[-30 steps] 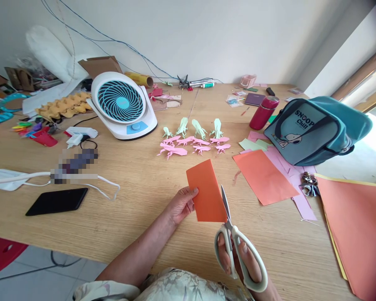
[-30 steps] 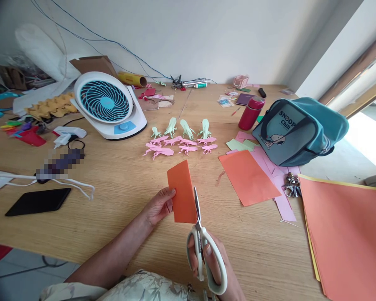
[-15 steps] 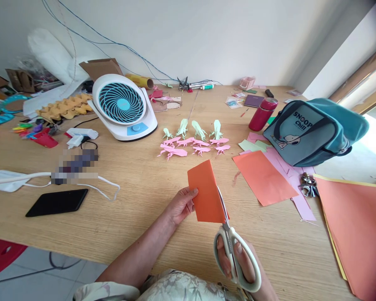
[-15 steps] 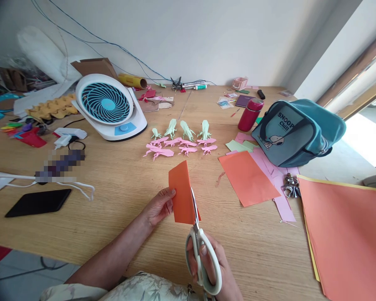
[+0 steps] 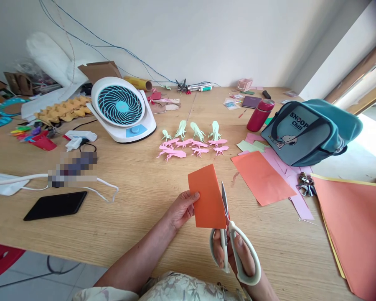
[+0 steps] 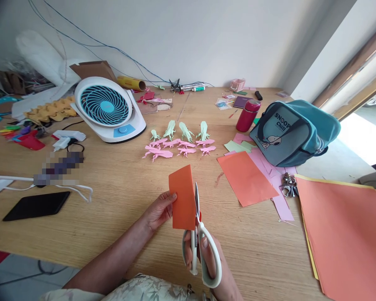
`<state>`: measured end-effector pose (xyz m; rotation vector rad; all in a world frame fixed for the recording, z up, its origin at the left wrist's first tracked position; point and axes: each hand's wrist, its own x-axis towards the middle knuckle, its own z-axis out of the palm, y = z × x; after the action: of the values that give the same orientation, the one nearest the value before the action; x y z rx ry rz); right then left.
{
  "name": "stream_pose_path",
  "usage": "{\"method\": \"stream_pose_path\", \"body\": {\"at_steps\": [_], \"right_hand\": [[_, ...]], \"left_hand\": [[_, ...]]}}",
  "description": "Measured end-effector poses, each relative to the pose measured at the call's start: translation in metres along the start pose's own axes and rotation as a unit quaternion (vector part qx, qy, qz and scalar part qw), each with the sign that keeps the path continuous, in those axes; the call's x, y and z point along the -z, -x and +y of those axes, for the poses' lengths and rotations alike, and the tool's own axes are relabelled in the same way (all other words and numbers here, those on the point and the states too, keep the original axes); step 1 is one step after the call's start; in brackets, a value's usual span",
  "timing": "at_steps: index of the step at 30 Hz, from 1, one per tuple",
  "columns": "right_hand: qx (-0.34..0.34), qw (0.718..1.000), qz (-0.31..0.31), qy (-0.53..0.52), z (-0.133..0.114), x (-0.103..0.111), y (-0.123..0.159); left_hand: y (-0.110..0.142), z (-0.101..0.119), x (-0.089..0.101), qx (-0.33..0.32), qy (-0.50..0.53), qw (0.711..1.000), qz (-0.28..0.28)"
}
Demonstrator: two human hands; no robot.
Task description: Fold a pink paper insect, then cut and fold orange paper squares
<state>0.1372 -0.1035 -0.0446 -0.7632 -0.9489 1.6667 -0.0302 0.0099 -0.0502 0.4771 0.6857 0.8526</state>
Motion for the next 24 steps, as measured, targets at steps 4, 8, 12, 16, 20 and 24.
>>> {"method": "stream_pose_path", "body": {"at_steps": [4, 8, 12, 16, 20, 24], "right_hand": [[-0.003, 1.000, 0.025, -0.011, -0.002, -0.003, 0.000], [0.014, 0.999, 0.023, -0.035, 0.001, -0.003, -0.001], [0.019, 0.999, 0.017, -0.045, 0.002, -0.003, -0.002], [-0.019, 0.998, 0.052, -0.036, -0.003, -0.006, 0.001], [-0.037, 0.999, 0.036, -0.001, -0.010, -0.008, 0.003], [-0.028, 0.999, 0.010, 0.033, -0.014, -0.005, 0.005]], "left_hand": [[-0.001, -0.001, 0.001, -0.002, -0.005, 1.000, -0.003], [-0.002, -0.001, 0.002, -0.003, -0.005, 1.000, 0.000], [-0.001, -0.001, 0.001, -0.006, -0.006, 1.000, 0.000], [-0.001, 0.000, -0.001, -0.003, 0.004, 1.000, 0.004], [-0.003, 0.002, 0.002, 0.006, 0.004, 1.000, -0.007], [-0.004, 0.008, 0.009, 0.025, -0.003, 0.999, -0.038]]}}
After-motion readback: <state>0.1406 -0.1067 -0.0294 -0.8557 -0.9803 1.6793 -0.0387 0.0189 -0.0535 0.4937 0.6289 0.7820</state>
